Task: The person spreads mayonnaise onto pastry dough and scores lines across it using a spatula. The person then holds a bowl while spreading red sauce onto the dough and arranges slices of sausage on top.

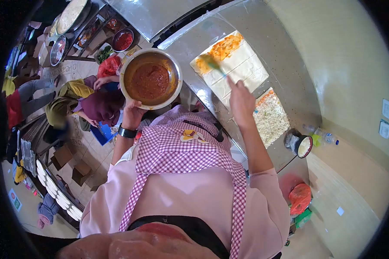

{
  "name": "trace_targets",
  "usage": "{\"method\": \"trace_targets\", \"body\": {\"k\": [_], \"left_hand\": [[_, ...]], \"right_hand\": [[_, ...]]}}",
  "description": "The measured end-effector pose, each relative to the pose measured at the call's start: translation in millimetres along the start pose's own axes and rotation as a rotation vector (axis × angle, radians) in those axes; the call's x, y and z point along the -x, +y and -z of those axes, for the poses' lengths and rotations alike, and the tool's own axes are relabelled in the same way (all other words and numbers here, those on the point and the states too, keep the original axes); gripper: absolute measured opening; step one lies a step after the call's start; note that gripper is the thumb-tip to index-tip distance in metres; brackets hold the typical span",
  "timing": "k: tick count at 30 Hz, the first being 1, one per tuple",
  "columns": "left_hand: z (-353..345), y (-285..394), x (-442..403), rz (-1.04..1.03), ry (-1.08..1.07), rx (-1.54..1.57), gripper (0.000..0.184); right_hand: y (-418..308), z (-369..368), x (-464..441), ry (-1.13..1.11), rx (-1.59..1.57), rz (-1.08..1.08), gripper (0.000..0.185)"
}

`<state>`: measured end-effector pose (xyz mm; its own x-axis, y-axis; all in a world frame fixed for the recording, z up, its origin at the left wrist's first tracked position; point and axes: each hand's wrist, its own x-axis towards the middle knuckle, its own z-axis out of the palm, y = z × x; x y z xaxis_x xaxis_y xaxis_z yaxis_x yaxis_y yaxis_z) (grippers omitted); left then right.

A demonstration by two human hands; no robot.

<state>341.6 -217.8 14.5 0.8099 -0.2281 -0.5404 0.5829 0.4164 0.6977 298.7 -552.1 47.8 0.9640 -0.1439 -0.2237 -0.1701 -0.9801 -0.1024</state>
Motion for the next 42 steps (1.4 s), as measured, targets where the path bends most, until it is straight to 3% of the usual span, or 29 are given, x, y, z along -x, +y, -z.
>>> {"method": "trace_targets", "body": {"k": [3, 8, 11, 14, 17, 19, 22, 24, 25, 27, 31, 33, 36, 38, 39, 41, 42], "left_hand": [[3.9, -1.7, -1.1, 0.012, -0.010, 0.000, 0.050], [-3.8, -2.6, 1.3, -0.003, 0.011, 0.022, 0.052], [-10.3, -3.1, -2.8, -0.031, -0.025, 0.002, 0.059], [-19.4, -3.6, -10.5, -0.014, -0.105, -0.050, 0.081], [-44.9, 1.0, -11.4, -0.053, -0.184, -0.068, 0.093], [-56.7, -0.7, -12.7, -0.053, -0.231, -0.089, 0.095], [-62.6, -13.8, -23.0, -0.128, -0.314, -0.163, 0.098], [-65.5, -17.7, -25.7, -0.200, -0.344, -0.220, 0.100], [-68.6, -15.8, -25.1, -0.198, -0.352, -0.221, 0.100], [-75.5, -10.7, -22.1, -0.075, -0.342, -0.185, 0.098], [-80.0, -0.7, -19.1, 0.039, -0.323, -0.152, 0.096], [-78.1, 2.1, -18.4, 0.064, -0.282, -0.137, 0.094], [-62.2, -2.0, -22.5, 0.029, -0.264, -0.115, 0.092], [-53.5, -0.9, -23.1, -0.015, -0.221, -0.127, 0.089], [-46.7, -0.7, -23.8, -0.013, -0.222, -0.127, 0.089], [-37.6, -0.6, -23.7, 0.000, -0.183, -0.102, 0.085], [-38.3, 1.8, -20.9, -0.011, -0.170, -0.098, 0.081]], "right_hand": [[9.5, -12.6, -19.2, 0.139, 0.078, -0.105, 0.044], [-10.6, -10.3, 11.8, -0.034, -0.016, 0.056, 0.042], [-16.7, 16.1, 24.0, -0.129, -0.146, -0.020, 0.038], [-20.3, 37.8, 25.2, -0.044, -0.512, -0.036, 0.037], [-36.2, 35.4, 24.1, -0.053, -0.369, 0.089, 0.037], [-38.2, 23.9, 20.3, -0.044, -0.333, 0.063, 0.037], [-25.5, -11.8, 17.6, 0.089, -0.488, 0.093, 0.037], [-12.7, -25.0, 19.7, -0.205, -0.963, -0.093, 0.033], [-8.7, -26.3, 21.4, -0.199, -0.963, -0.098, 0.033], [-0.9, -28.1, 27.0, -0.491, -1.456, -0.294, 0.034], [17.8, -27.8, 38.4, -0.551, -1.657, -0.474, 0.037], [31.1, -17.3, 42.7, -0.438, -1.691, -0.519, 0.038], [60.0, -33.1, 34.0, -0.240, -1.619, -0.495, 0.036], [72.0, -37.3, 22.8, 0.012, -1.073, -0.319, 0.038], [73.5, -40.9, 23.2, 0.012, -1.073, -0.321, 0.038], [53.0, -28.3, 19.6, 0.199, -0.212, -0.248, 0.038], [47.5, -29.5, 19.0, 0.117, -0.079, -0.271, 0.038]]}}
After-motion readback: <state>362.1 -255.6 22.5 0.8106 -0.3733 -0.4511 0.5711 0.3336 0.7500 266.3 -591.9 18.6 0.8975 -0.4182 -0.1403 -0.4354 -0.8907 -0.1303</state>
